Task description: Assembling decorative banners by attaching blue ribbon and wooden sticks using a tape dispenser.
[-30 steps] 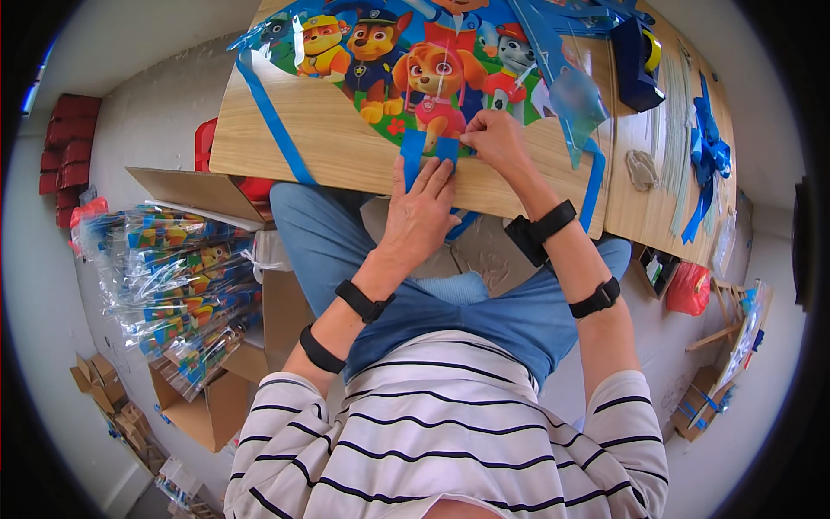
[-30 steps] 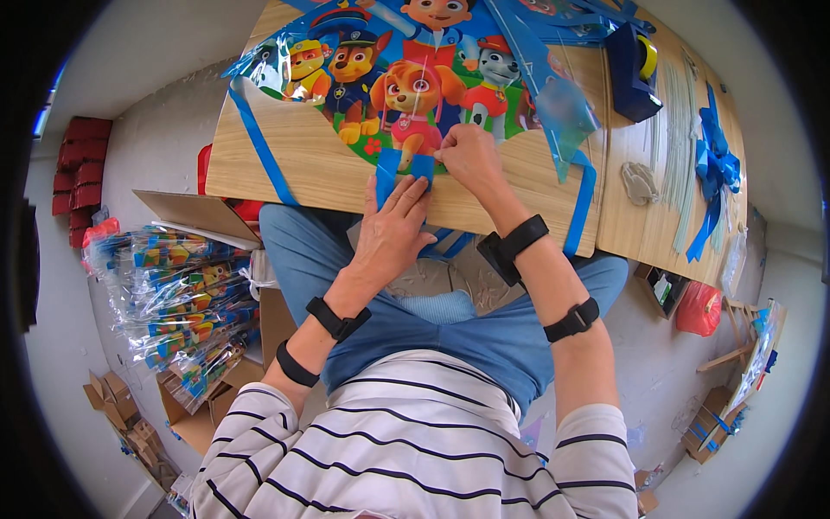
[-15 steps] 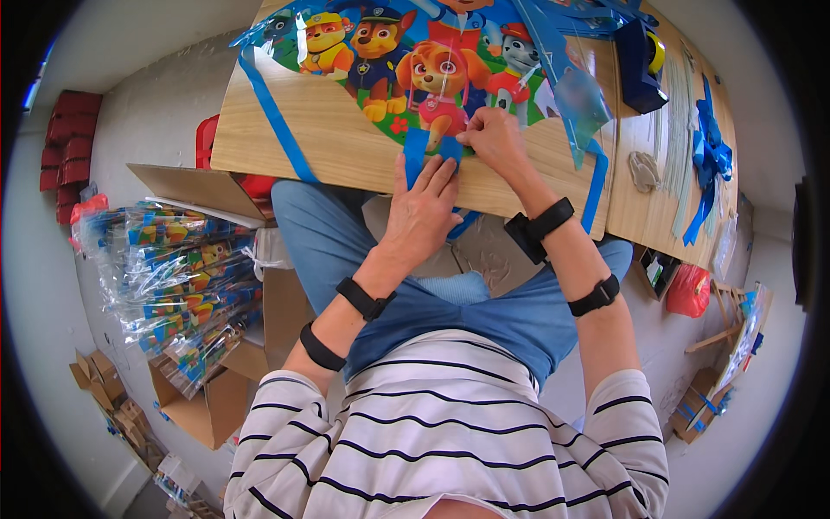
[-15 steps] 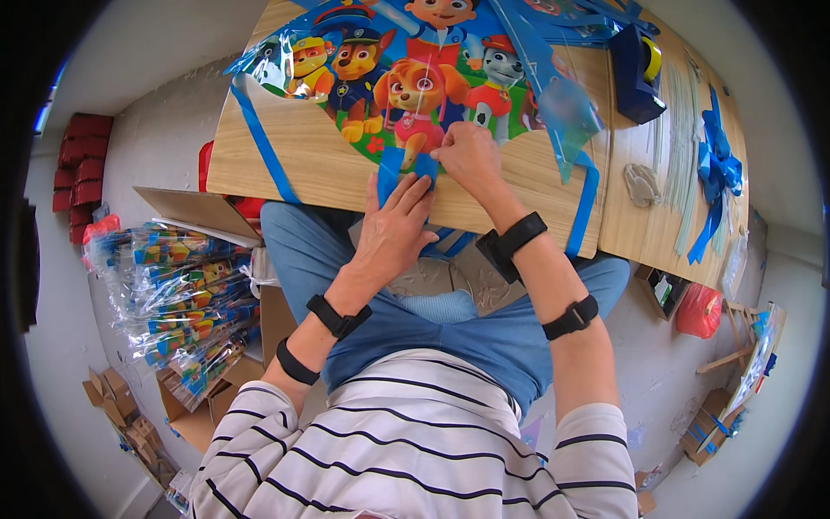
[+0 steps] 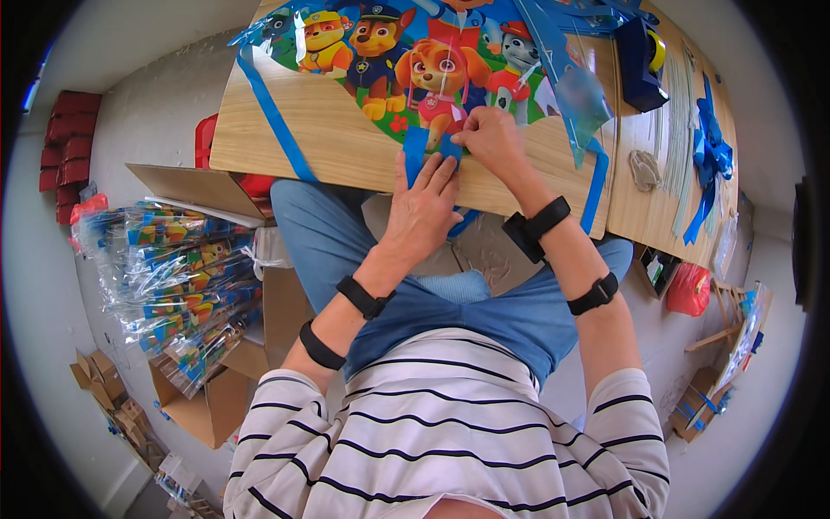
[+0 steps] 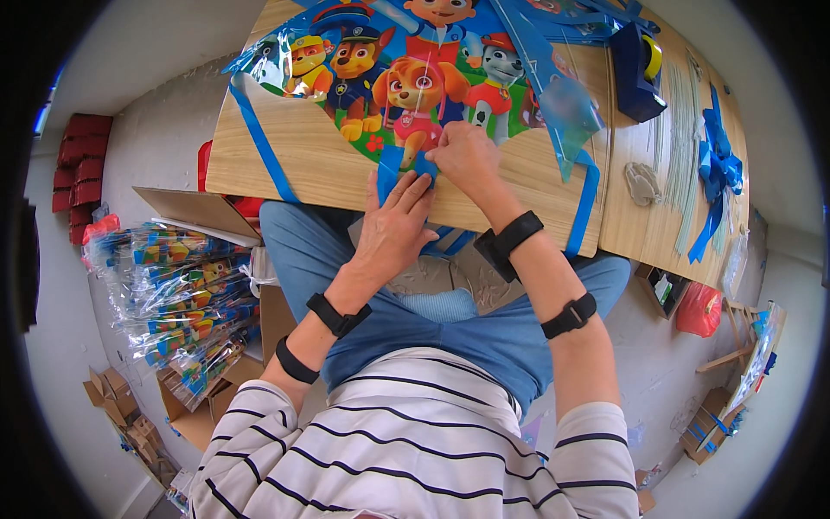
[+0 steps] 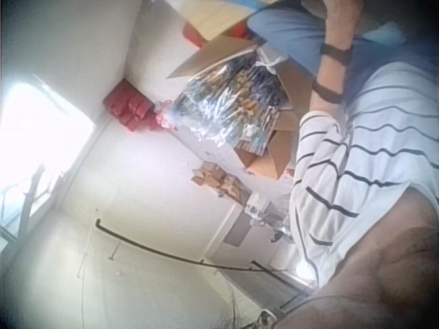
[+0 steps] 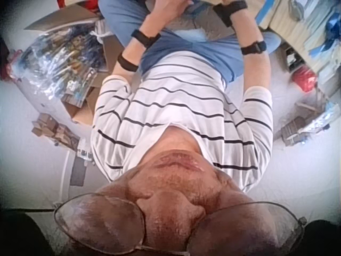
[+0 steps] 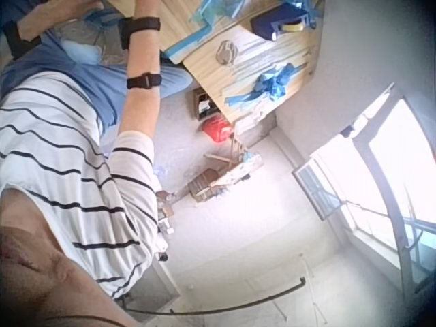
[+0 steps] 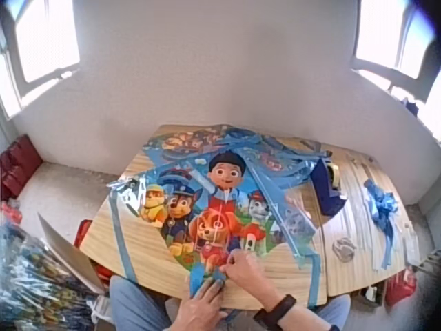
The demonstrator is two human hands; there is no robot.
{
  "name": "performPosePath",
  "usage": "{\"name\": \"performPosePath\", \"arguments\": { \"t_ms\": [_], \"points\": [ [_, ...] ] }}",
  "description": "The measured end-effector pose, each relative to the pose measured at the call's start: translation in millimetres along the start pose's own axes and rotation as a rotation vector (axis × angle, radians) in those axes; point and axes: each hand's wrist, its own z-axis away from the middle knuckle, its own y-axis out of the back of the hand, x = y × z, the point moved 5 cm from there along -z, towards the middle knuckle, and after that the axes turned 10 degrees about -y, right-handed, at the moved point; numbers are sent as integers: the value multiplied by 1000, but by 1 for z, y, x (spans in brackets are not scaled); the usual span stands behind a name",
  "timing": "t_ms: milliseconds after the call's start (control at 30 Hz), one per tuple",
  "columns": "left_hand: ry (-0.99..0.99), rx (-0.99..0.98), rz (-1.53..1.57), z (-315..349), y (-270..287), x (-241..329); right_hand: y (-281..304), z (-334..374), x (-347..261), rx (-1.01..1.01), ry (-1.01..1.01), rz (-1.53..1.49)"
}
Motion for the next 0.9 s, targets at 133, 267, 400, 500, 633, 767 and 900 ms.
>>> {"name": "performPosePath", "arguments": {
  "t_ms": [133,267,400,500,633,767,900],
  "points": [
    [-1,0,-10,-1,0,2,0,1,-2,13,-26,22],
    [11,6,0,-4,1,3,-2,1,1,36,-12,40],
    [41,20,-15,-11,2,-1,-3,1,1,28,-17,45],
    [47,11,-61,-11,-3,-4,-4,1,0,67,20,43],
    [51,3,-93,-12,-7,-3,-2,-4,5,71,34,45],
    [51,-7,-100,-14,-6,-3,2,-11,5,30,12,-30],
    [80,-37,-105,-14,-6,-4,4,-1,-5,42,12,84]
  ]
}}
